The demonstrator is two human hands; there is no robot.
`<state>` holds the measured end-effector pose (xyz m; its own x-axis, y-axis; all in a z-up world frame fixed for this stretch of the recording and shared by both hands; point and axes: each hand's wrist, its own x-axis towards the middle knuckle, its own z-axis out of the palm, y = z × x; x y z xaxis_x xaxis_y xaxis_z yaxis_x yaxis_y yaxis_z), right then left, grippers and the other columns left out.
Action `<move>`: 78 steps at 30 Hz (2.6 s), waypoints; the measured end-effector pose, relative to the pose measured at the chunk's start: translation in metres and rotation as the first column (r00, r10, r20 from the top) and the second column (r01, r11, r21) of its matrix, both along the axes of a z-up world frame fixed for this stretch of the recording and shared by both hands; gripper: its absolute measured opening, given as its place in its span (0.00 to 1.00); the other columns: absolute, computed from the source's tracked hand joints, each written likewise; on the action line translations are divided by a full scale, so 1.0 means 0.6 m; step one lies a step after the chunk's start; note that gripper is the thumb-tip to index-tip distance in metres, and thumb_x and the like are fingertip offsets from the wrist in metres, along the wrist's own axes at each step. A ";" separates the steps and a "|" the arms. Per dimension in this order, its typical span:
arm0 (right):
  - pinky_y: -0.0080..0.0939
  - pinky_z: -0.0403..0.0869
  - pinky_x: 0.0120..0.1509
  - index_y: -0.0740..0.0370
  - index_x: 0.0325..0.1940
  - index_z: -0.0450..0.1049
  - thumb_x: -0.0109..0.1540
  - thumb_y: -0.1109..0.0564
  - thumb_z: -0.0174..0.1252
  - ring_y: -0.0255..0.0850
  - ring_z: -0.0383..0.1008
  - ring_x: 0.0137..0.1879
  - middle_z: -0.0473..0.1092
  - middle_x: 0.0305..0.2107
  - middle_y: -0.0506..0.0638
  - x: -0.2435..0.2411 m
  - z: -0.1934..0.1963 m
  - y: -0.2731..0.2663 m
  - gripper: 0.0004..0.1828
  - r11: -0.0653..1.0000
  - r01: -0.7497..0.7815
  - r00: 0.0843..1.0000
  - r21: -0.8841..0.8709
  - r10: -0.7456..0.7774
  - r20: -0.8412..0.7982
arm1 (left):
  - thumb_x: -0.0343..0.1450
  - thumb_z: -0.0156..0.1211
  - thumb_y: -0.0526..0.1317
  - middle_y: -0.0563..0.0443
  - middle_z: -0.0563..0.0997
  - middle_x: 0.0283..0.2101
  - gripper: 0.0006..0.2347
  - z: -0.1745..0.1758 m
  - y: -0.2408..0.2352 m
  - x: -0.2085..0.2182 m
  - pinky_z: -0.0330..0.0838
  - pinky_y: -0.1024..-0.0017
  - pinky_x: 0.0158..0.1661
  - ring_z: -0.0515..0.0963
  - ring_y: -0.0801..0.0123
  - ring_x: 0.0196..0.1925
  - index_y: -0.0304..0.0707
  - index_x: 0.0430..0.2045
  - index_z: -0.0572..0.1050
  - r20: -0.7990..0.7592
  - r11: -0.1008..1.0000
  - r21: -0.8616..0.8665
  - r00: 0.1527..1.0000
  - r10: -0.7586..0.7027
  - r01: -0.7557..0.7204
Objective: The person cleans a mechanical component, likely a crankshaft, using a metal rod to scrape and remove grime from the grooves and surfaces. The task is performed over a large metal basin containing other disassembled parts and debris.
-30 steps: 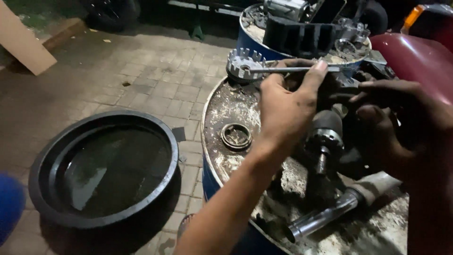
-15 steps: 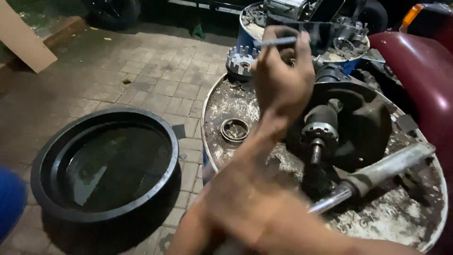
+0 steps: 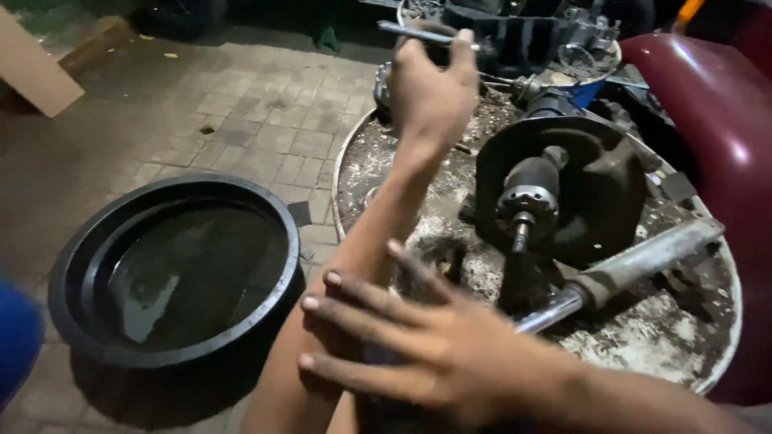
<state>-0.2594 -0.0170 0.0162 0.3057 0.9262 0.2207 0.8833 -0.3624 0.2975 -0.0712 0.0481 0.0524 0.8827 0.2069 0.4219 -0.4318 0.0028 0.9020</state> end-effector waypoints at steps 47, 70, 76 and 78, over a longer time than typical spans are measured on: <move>0.26 0.77 0.67 0.53 0.71 0.66 0.58 0.22 0.47 0.36 0.79 0.66 0.73 0.64 0.51 0.112 0.091 -0.252 0.47 0.065 0.691 0.717 0.720 0.070 -0.694 | 0.73 0.63 0.30 0.41 0.84 0.40 0.05 -0.122 0.119 -0.163 0.88 0.72 0.43 0.89 0.62 0.40 0.31 0.39 0.74 0.512 0.835 0.399 0.664 -0.545 0.378; 0.51 0.75 0.73 0.53 0.71 0.60 0.59 0.18 0.38 0.55 0.71 0.73 0.67 0.66 0.63 0.201 0.030 -0.299 0.49 0.257 0.626 0.697 0.736 0.237 -0.676 | 0.73 0.63 0.29 0.45 0.81 0.36 0.08 -0.114 0.093 -0.154 0.87 0.73 0.39 0.88 0.65 0.36 0.35 0.39 0.69 0.627 0.921 0.258 0.675 -0.389 0.291; 0.60 0.73 0.79 0.61 0.74 0.54 0.70 0.34 0.34 0.63 0.70 0.72 0.65 0.65 0.73 0.195 0.036 -0.292 0.37 0.446 0.424 0.868 0.788 0.047 -0.494 | 0.75 0.61 0.30 0.43 0.81 0.31 0.05 -0.131 0.086 -0.126 0.88 0.74 0.33 0.89 0.63 0.33 0.33 0.34 0.69 0.617 0.900 0.406 0.679 -0.398 0.158; 0.55 0.78 0.72 0.57 0.69 0.62 0.55 0.10 0.43 0.55 0.72 0.70 0.68 0.63 0.66 0.188 0.038 -0.281 0.57 0.254 0.650 0.714 0.716 0.118 -0.690 | 0.73 0.63 0.29 0.46 0.82 0.33 0.07 -0.135 0.083 -0.132 0.90 0.74 0.37 0.90 0.64 0.36 0.35 0.35 0.70 0.594 0.901 0.359 0.684 -0.423 0.245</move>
<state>-0.1465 -0.1855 0.0389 0.8779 0.0591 0.4752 0.4721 -0.2731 -0.8382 -0.1504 0.0979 -0.0288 0.3650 -0.2288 0.9025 -0.9143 0.0948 0.3938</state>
